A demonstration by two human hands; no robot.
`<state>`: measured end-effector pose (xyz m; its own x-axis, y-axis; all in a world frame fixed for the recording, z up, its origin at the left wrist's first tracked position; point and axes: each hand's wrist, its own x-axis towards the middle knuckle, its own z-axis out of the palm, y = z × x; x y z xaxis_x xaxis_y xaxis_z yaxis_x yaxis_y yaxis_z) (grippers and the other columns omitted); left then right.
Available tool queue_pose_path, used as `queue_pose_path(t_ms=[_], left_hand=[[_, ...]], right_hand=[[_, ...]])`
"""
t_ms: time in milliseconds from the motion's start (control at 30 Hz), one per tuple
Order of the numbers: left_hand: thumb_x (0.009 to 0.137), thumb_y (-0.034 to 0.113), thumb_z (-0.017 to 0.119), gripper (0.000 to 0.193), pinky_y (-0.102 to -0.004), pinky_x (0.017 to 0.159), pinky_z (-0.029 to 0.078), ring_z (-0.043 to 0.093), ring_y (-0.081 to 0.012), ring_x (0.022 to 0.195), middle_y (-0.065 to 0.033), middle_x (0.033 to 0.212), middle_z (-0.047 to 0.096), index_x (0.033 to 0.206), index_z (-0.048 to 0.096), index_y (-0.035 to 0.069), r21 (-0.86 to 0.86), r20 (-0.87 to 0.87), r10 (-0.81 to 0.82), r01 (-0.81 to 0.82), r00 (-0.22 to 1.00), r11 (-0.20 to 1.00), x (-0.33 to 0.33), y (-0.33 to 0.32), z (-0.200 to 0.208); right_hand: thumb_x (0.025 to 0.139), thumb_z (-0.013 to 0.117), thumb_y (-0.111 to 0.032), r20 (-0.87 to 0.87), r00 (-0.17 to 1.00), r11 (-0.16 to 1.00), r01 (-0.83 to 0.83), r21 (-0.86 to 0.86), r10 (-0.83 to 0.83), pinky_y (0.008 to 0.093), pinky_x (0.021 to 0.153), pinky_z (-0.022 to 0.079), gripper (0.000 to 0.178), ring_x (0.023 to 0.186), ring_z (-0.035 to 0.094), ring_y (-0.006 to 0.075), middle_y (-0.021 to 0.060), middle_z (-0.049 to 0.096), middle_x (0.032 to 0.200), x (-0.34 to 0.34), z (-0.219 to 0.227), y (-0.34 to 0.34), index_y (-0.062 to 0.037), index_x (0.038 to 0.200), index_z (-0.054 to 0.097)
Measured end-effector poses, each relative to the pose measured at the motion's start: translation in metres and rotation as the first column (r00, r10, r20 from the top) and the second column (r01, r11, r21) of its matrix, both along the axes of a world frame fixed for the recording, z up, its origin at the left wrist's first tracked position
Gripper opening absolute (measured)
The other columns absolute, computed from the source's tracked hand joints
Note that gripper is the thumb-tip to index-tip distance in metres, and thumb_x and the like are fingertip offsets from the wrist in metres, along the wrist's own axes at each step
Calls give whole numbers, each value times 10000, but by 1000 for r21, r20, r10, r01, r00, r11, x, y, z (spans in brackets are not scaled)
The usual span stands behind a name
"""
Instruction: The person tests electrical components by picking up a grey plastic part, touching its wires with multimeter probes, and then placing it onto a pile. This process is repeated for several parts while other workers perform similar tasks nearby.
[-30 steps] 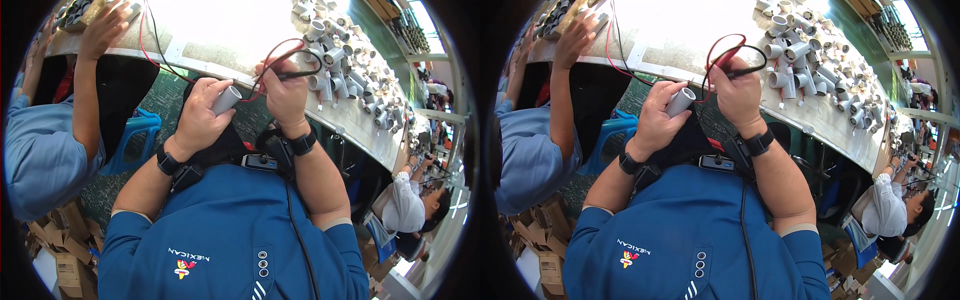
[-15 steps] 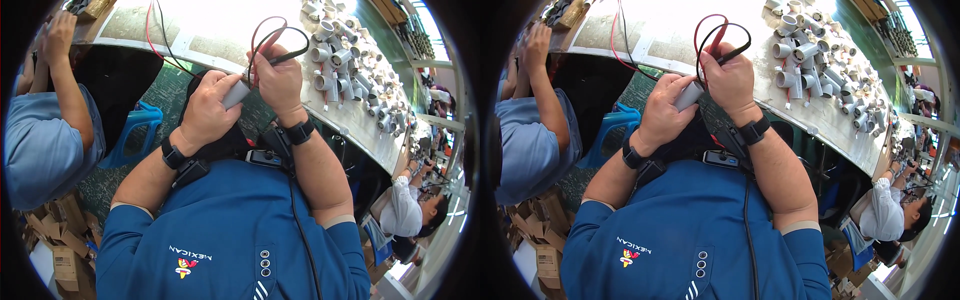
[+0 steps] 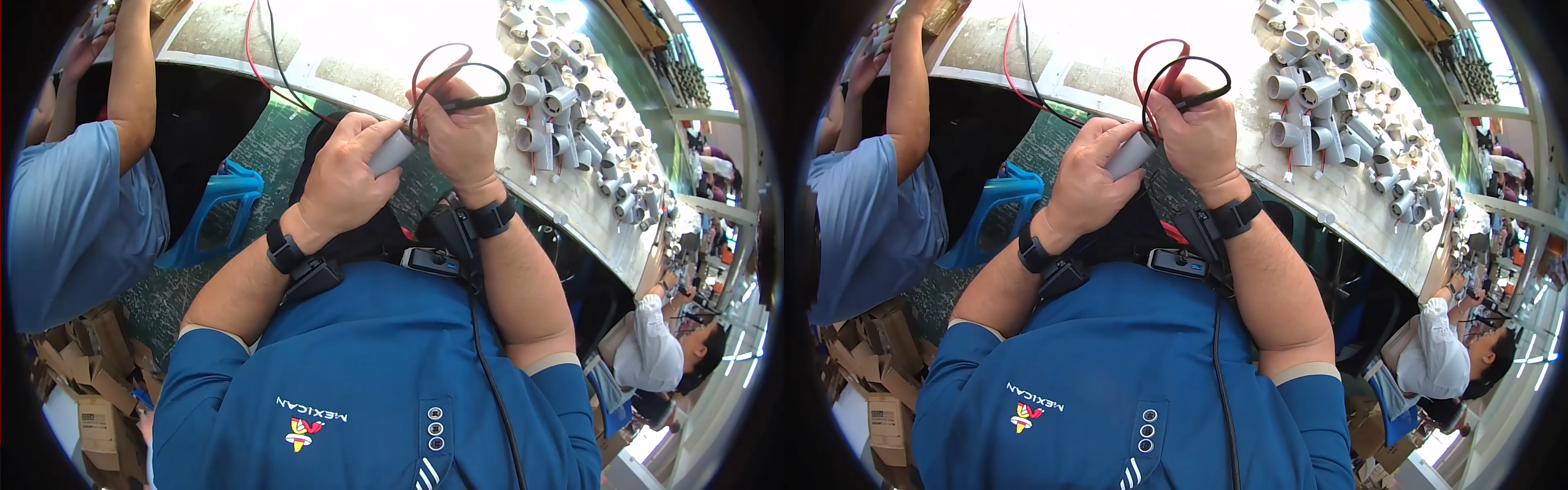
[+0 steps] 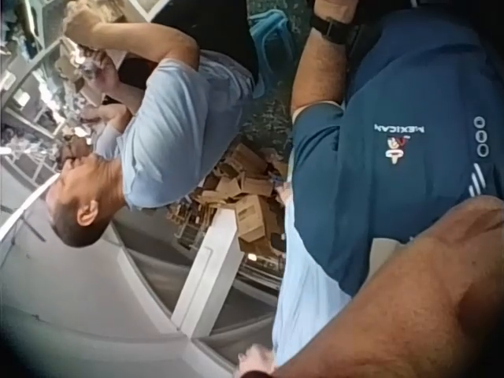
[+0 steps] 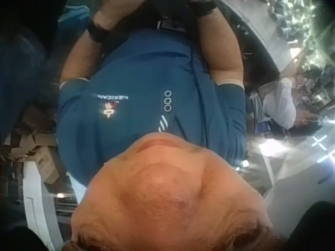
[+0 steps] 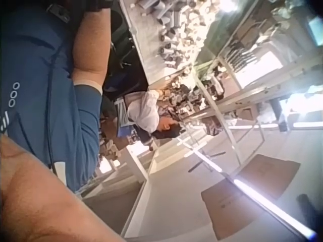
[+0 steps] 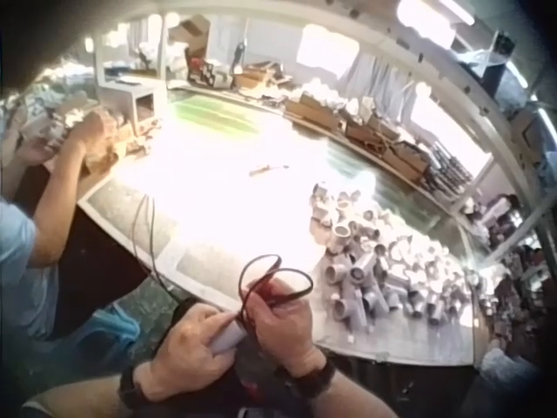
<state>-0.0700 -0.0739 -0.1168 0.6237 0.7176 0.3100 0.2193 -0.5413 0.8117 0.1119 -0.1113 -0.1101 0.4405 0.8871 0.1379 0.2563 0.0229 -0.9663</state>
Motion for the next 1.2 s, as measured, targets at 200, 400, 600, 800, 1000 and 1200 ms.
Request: queue_pose_path(t_ms=[200,400,600,800,1000,1200], left_hand=[[766,62,753,523,-416,908,580,687,-362,1030,-190,1162,652,1284,694,18,-36,-4,5,-5,1000,999,1,6,0],[767,68,717,462,-436,881,582,672,-379,1014,-193,1106,660,1228,708,30,95,32,-16,13,999,995,-2,9,4],[779,60,699,484,-441,901,582,671,-394,1042,-193,1144,639,1262,685,27,-17,-2,7,-7,1000,1000,-3,-10,13],[786,56,745,542,-413,927,581,679,-370,1075,-180,1179,640,1322,666,18,-80,-36,5,-8,999,997,-4,-12,14],[781,32,754,533,-406,941,574,678,-358,1081,-178,1190,644,1306,666,2,-87,-65,-2,-4,998,996,1,-1,18],[758,16,794,543,-398,941,566,673,-353,1075,-184,1188,645,1286,670,-7,-54,-77,-1,-3,997,999,6,3,17]], right_hand=[[1013,677,-44,-10,1000,1000,-20,16,20,221,616,520,100,731,672,74,63,770,940,1,0,4,-1,1098,708],[1016,680,-45,-36,998,996,-55,73,58,216,557,461,9,630,567,50,-11,665,808,-6,-1,6,-39,1009,682],[1019,671,-28,-219,975,998,-14,63,28,221,555,441,28,647,556,50,-15,651,831,2,-13,-12,-56,1024,674],[1000,682,-26,-115,993,993,-19,117,33,237,590,464,19,677,585,72,4,673,837,-3,-18,-3,-32,1018,682],[957,694,2,-128,991,998,-26,50,32,267,662,526,18,773,662,116,57,713,855,0,-8,2,7,970,706],[936,707,10,-138,990,996,-19,86,31,286,699,554,33,809,693,143,83,714,896,-3,1,0,28,964,707]])
